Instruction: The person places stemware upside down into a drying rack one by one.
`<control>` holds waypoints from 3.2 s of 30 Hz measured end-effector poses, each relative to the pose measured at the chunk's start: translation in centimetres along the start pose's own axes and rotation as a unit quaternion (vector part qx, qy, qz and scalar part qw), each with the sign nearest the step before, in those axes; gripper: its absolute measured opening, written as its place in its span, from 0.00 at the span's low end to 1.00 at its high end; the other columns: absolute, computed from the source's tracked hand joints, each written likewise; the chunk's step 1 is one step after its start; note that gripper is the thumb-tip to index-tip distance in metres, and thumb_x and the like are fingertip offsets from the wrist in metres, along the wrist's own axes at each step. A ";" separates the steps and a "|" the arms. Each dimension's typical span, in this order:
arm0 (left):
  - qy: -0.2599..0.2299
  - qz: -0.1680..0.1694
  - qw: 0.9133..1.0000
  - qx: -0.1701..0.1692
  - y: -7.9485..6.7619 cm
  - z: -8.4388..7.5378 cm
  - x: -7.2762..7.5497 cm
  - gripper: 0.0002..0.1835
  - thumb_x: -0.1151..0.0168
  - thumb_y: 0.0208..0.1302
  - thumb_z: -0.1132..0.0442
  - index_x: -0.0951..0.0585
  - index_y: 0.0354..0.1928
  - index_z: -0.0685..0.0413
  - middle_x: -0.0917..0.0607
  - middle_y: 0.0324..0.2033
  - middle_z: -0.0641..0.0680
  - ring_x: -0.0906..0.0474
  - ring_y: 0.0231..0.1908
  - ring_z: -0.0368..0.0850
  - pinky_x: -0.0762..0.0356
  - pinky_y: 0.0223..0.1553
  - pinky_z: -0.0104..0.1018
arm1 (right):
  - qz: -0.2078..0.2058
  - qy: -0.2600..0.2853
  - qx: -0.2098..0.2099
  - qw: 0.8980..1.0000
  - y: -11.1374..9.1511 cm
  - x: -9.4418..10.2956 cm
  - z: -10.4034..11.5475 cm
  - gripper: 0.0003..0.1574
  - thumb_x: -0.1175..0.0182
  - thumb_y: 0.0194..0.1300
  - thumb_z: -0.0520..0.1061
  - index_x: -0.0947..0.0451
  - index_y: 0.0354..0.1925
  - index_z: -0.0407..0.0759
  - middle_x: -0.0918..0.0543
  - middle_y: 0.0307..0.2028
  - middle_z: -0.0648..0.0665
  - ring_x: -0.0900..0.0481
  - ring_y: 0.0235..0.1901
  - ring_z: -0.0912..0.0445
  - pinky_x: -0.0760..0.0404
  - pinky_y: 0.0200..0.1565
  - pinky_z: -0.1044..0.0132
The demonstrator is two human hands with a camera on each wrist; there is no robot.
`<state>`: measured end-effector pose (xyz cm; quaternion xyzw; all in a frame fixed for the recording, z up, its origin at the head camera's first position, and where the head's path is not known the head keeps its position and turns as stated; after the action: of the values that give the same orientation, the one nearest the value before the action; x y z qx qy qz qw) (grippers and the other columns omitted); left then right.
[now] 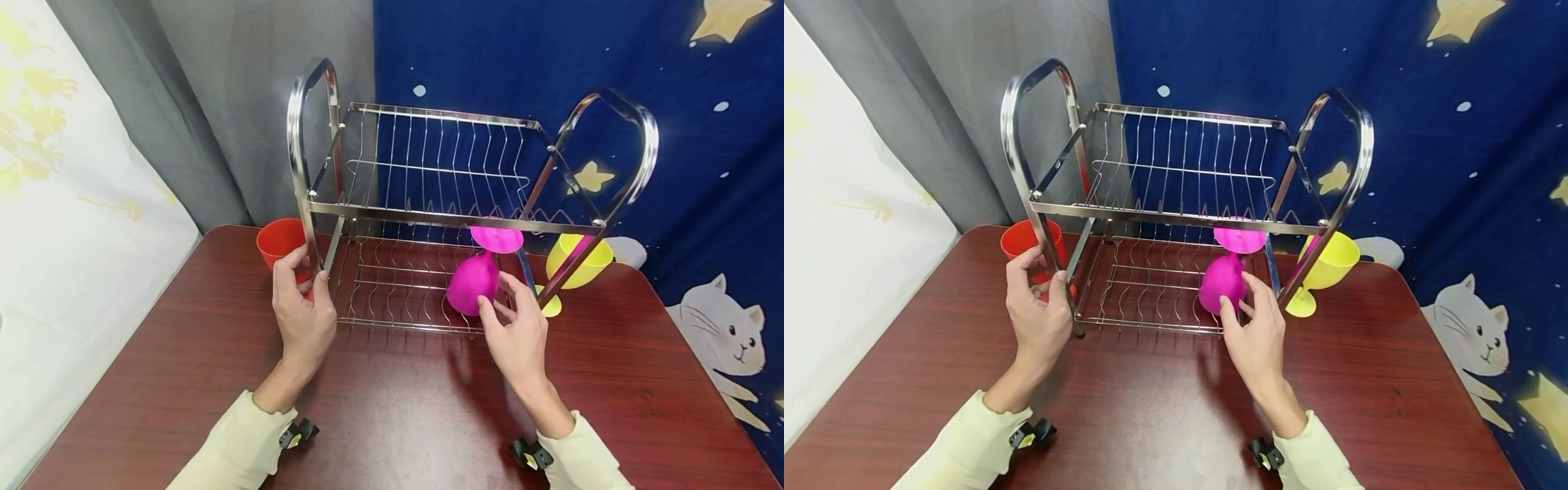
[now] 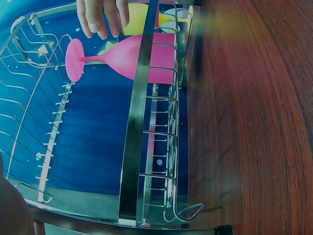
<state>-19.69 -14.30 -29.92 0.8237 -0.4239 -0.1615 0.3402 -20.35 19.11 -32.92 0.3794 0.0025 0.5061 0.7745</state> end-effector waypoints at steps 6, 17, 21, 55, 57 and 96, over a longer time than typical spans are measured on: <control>-0.002 0.002 1.000 0.001 0.0 0.0 -0.1 0.23 0.43 0.57 0.80 0.26 0.55 0.64 0.23 0.44 0.61 0.27 0.45 0.44 0.22 0.44 0.23 | -0.041 0.015 0.035 0.998 0.1 1.2 1.8 0.26 0.33 0.57 0.33 0.23 0.55 0.33 0.16 0.47 0.36 0.16 0.47 0.46 0.20 0.40 0.76; 0.001 -0.003 1.000 0.000 0.0 0.0 0.1 0.23 0.42 0.56 0.80 0.26 0.55 0.64 0.23 0.44 0.61 0.26 0.44 0.44 0.23 0.43 0.23 | -0.080 0.092 0.059 0.991 0.2 2.7 3.4 0.15 0.40 0.60 0.27 0.21 0.47 0.25 0.15 0.36 0.29 0.16 0.35 0.71 0.20 0.32 0.79; -0.002 -0.003 1.000 -0.002 0.0 0.0 0.1 0.23 0.43 0.56 0.80 0.26 0.55 0.64 0.23 0.44 0.61 0.26 0.44 0.44 0.23 0.43 0.22 | -0.087 0.126 0.053 0.987 0.3 2.8 1.7 0.13 0.42 0.62 0.27 0.21 0.46 0.24 0.15 0.33 0.26 0.14 0.31 0.65 0.19 0.29 0.75; -0.002 0.000 1.000 0.000 -0.1 0.0 0.0 0.23 0.43 0.57 0.81 0.27 0.55 0.65 0.23 0.44 0.62 0.26 0.45 0.45 0.23 0.43 0.22 | -0.178 0.268 0.043 0.946 0.7 6.2 -0.8 0.19 0.45 0.68 0.34 0.24 0.28 0.14 0.15 0.22 0.40 0.16 0.19 0.57 0.18 0.25 0.70; -0.001 0.000 1.000 0.000 -0.1 0.0 0.0 0.23 0.43 0.56 0.81 0.27 0.55 0.65 0.23 0.44 0.62 0.26 0.45 0.44 0.24 0.43 0.21 | -0.185 0.265 0.039 0.945 0.7 6.3 -1.0 0.19 0.44 0.68 0.34 0.24 0.27 0.14 0.15 0.21 0.38 0.17 0.18 0.58 0.18 0.24 0.70; -0.005 0.004 1.000 -0.001 0.1 0.1 -0.1 0.22 0.42 0.57 0.79 0.27 0.56 0.64 0.23 0.44 0.61 0.26 0.45 0.44 0.23 0.44 0.23 | -0.304 0.230 -0.042 0.924 0.8 8.9 -1.1 0.11 0.40 0.61 0.32 0.21 0.40 0.22 0.20 0.31 0.44 0.20 0.28 0.59 0.19 0.36 0.73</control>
<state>-19.81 -14.30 -29.95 0.8210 -0.4289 -0.1649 0.3389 -17.06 26.89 -29.87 0.2011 0.2747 0.3192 0.8844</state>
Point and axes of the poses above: each hand's wrist, its own y-axis towards the middle knuckle, its own x-axis out of the back of the hand, z = x × y, the point moved 9 cm from there along y, towards the middle knuckle
